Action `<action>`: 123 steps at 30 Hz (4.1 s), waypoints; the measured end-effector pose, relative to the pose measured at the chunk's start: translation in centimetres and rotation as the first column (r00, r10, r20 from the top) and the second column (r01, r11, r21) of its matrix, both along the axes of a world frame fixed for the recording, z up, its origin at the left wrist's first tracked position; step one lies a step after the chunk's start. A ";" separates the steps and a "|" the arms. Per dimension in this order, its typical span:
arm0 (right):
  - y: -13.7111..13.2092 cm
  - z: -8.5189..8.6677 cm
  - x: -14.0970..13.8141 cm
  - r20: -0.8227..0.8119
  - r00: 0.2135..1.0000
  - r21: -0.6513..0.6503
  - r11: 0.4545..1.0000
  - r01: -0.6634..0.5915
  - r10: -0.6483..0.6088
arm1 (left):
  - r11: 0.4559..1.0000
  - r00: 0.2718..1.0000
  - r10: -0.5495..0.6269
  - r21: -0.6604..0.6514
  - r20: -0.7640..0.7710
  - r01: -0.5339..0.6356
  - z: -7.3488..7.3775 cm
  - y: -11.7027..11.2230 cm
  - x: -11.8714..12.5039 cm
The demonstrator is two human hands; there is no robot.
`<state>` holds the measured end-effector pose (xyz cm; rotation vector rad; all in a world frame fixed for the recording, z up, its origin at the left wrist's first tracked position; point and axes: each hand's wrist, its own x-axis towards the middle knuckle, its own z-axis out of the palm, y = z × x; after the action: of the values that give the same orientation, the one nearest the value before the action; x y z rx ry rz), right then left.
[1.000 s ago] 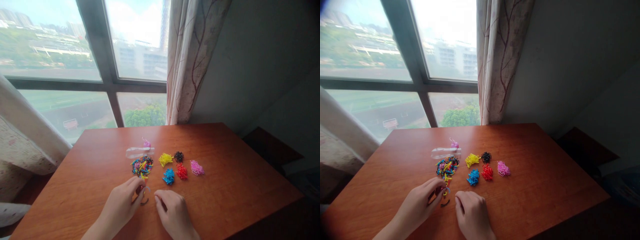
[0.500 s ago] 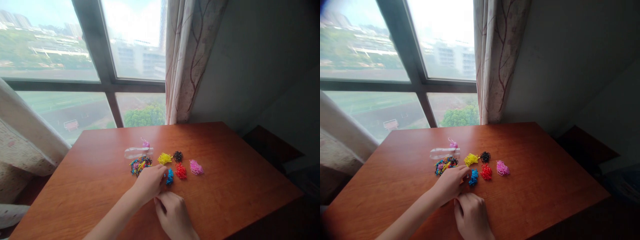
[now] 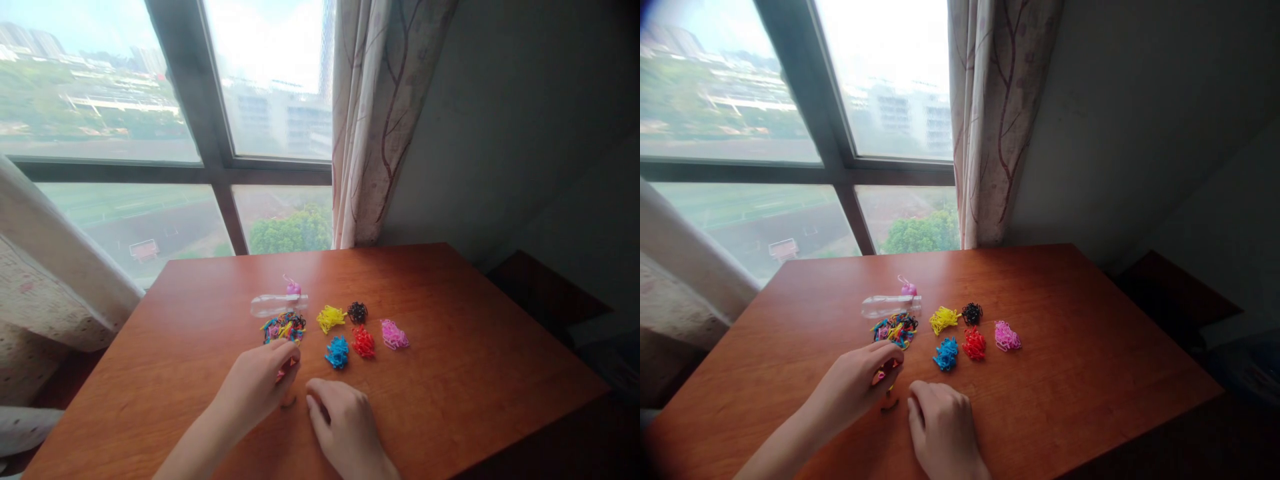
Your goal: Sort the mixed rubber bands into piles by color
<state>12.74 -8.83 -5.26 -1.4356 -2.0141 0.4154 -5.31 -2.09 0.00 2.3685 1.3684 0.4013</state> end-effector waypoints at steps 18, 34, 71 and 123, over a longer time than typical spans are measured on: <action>0.3 -0.2 -1.9 0.050 0.995 0.008 0.996 -0.091 0.090 | 0.986 0.983 0.150 -0.084 0.107 -0.141 -3.0 -3.6 -3.6; 4.3 0.6 8.1 -0.112 0.923 0.044 0.926 0.374 -0.367 | 0.997 0.997 0.064 -0.040 -0.053 -0.066 -2.6 -4.5 -3.2; 5.2 0.8 9.4 0.062 0.915 -0.054 0.914 0.402 -0.399 | 0.976 0.982 0.127 -0.156 -0.142 -0.149 -2.0 -4.3 -3.0; 7.9 3.4 10.9 0.184 0.979 -0.200 0.971 0.128 -0.091 | 0.986 0.986 0.119 -0.106 -0.114 -0.131 -2.2 -4.5 -3.3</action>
<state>23.67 -0.95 -1.82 -1.7599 -2.0623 0.4829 -8.57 -6.59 -2.17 2.2477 1.5512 0.2262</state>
